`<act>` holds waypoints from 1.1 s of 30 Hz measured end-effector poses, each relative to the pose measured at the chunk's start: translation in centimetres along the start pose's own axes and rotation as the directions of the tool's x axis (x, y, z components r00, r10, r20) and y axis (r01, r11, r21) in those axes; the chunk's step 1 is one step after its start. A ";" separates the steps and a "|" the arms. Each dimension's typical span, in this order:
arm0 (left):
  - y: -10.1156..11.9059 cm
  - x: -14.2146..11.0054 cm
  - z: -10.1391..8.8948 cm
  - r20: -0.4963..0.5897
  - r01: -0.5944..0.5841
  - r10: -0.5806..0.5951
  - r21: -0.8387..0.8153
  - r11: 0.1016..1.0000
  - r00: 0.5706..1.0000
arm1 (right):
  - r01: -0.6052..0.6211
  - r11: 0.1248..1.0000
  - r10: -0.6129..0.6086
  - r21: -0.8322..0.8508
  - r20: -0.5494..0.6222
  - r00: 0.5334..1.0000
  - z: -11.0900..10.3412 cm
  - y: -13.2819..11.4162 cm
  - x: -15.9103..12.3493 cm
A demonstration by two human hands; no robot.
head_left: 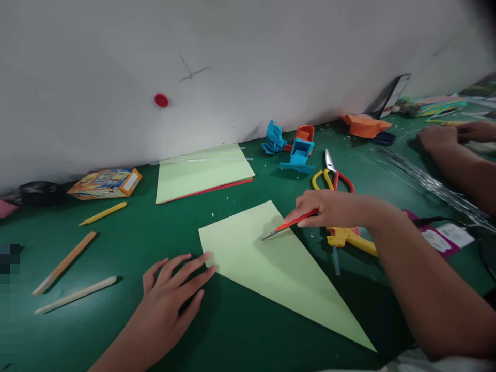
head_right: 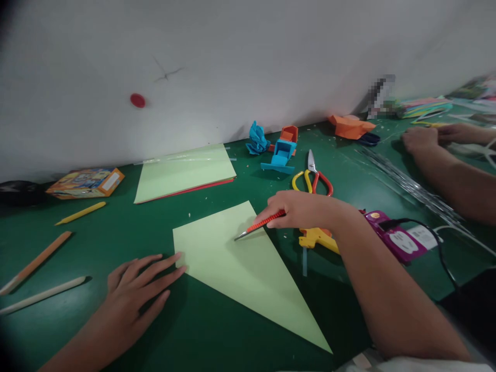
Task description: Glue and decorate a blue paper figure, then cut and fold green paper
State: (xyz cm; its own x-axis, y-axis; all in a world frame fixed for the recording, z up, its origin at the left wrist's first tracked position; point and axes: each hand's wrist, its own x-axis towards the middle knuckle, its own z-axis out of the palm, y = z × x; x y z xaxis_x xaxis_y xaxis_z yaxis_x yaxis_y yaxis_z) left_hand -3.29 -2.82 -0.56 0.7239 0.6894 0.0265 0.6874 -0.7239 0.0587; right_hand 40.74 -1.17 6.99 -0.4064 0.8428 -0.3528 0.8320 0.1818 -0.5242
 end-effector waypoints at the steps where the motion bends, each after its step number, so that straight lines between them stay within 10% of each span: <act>1: 0.0 0.0 0.0 0.003 0.002 -0.002 0.001 1.000 1.000 | -0.002 1.000 0.002 -0.002 -0.001 1.000 0.0 0.1 0.0; 33: 0.9 0.2 -0.4 -0.046 0.047 -0.047 -0.012 0.999 0.998 | 0.062 0.997 -0.061 -0.053 0.009 0.998 -0.2 0.3 -0.2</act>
State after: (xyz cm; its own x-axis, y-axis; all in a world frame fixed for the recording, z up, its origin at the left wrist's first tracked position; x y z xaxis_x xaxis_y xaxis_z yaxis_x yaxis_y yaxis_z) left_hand -2.49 -3.33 -0.11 0.6870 0.7234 0.0696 0.7198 -0.6905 0.0716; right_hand 41.17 -1.21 7.06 -0.4601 0.8256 -0.3266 0.8240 0.2600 -0.5035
